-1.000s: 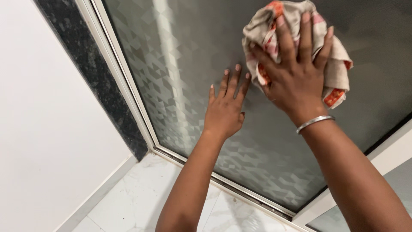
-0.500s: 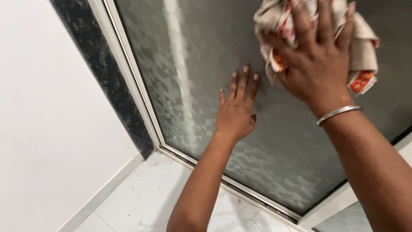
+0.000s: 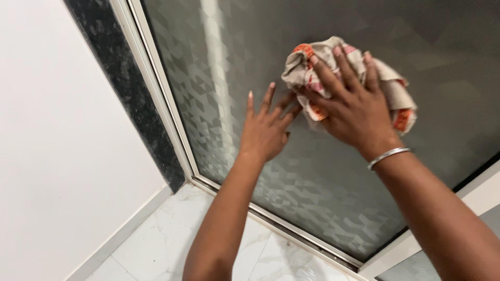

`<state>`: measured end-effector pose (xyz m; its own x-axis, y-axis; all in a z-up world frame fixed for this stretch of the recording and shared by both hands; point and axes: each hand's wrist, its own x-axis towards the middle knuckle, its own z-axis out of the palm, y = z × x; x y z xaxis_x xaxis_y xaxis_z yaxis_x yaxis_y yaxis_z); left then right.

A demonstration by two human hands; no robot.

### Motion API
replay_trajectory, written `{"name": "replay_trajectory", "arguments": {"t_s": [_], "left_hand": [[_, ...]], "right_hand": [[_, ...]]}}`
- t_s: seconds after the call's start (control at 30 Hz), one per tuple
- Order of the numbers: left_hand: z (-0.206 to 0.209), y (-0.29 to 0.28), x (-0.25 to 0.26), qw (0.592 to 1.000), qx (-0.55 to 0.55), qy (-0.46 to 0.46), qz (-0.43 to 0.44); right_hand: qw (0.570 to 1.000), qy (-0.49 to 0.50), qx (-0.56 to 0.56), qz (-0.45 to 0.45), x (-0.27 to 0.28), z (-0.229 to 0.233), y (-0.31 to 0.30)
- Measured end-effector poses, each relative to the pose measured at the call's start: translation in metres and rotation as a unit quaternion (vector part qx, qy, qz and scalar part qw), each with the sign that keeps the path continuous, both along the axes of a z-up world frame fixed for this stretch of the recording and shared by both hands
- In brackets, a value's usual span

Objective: The person wipes a frosted glass sliding door using a cloth. They use their right hand to scrub the surface while their left hand stabilizes the door frame. The task involves repetitive wiping motions across the glass panel.

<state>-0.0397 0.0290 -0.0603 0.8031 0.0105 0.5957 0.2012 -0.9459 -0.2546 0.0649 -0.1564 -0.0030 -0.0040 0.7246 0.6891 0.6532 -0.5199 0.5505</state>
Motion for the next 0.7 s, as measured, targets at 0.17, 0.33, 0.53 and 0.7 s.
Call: {"name": "replay_trajectory", "arguments": {"t_s": [0.17, 0.33, 0.53, 0.7], "left_hand": [[0.046, 0.026, -0.002, 0.989, -0.115, -0.076, 0.054], [0.060, 0.030, 0.004, 0.990, -0.115, -0.062, 0.045], [0.038, 0.007, 0.005, 0.979, -0.194, -0.041, 0.040], [0.041, -0.001, -0.008, 0.983, -0.172, 0.002, 0.067]], "right_hand": [[0.995, -0.052, 0.073, -0.032, 0.014, 0.054, -0.035], [0.990, -0.052, 0.127, -0.030, 0.021, 0.078, -0.057], [0.994, -0.083, 0.060, -0.040, 0.006, 0.025, -0.066], [0.998, 0.031, -0.041, -0.027, -0.007, -0.016, -0.069]]}}
